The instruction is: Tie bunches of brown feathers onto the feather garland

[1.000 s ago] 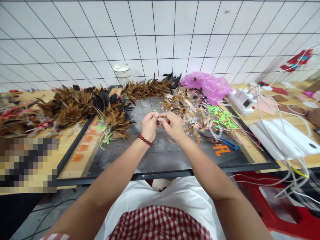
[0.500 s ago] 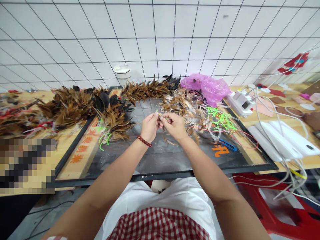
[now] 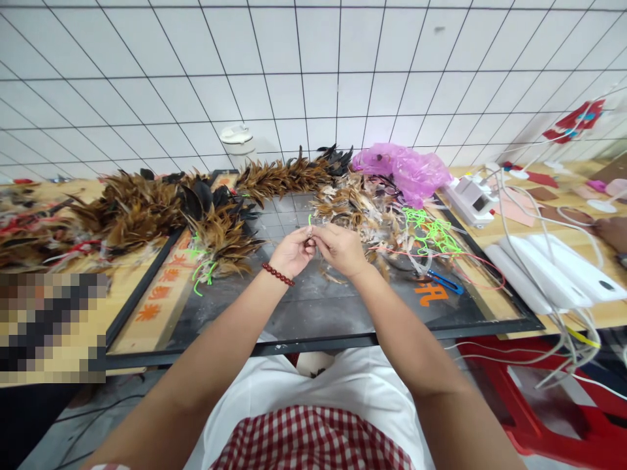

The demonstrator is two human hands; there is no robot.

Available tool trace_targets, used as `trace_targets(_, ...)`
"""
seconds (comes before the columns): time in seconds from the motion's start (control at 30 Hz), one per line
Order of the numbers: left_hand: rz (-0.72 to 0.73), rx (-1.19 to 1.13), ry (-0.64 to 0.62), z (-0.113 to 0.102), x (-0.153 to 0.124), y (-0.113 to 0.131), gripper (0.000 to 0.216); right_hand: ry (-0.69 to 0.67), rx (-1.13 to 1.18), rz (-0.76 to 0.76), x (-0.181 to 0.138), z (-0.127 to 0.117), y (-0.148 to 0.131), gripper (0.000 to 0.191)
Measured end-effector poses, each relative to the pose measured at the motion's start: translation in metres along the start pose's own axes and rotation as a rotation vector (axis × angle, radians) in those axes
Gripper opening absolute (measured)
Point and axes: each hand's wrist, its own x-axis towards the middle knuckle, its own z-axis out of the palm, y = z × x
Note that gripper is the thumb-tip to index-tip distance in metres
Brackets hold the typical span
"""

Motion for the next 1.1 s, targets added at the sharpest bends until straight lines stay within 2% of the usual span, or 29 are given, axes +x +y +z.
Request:
trace_targets(0.1, 0.050, -0.028, -0.003, 0.001, 0.000, 0.000, 0.004, 0.015, -0.015, -0.004, -0.001, -0.001, 0.003, 0.022)
trace_targets(0.23, 0.103, -0.082, -0.064, 0.001, -0.001, 0.001, 0.005, 0.033, 0.073, 0.056, 0.001, -0.003, 0.003, 0.018)
trace_targets(0.37, 0.084, -0.081, -0.096, -0.001, -0.001, 0.003, 0.003, 0.028, 0.143, 0.094, 0.004, -0.007, 0.000, 0.016)
trace_targets(0.57, 0.038, -0.021, -0.084, -0.002, -0.003, 0.010, 0.003, -0.001, 0.117, 0.081, 0.006, -0.010, -0.002, 0.019)
trace_targets(0.67, 0.040, 0.051, -0.059, -0.002, -0.004, 0.010, 0.012, 0.036, 0.120, 0.098, 0.007, -0.011, 0.000, 0.020)
trace_targets(0.9, 0.143, 0.302, -0.054, 0.000, -0.003, 0.001, 0.019, 0.082, 0.164, 0.108, 0.011, -0.015, 0.007, 0.015)
trace_targets(1.1, 0.121, 0.434, -0.082, -0.001, -0.003, -0.004, 0.022, 0.039, 0.204, 0.147, 0.013, -0.020, 0.012, 0.012)
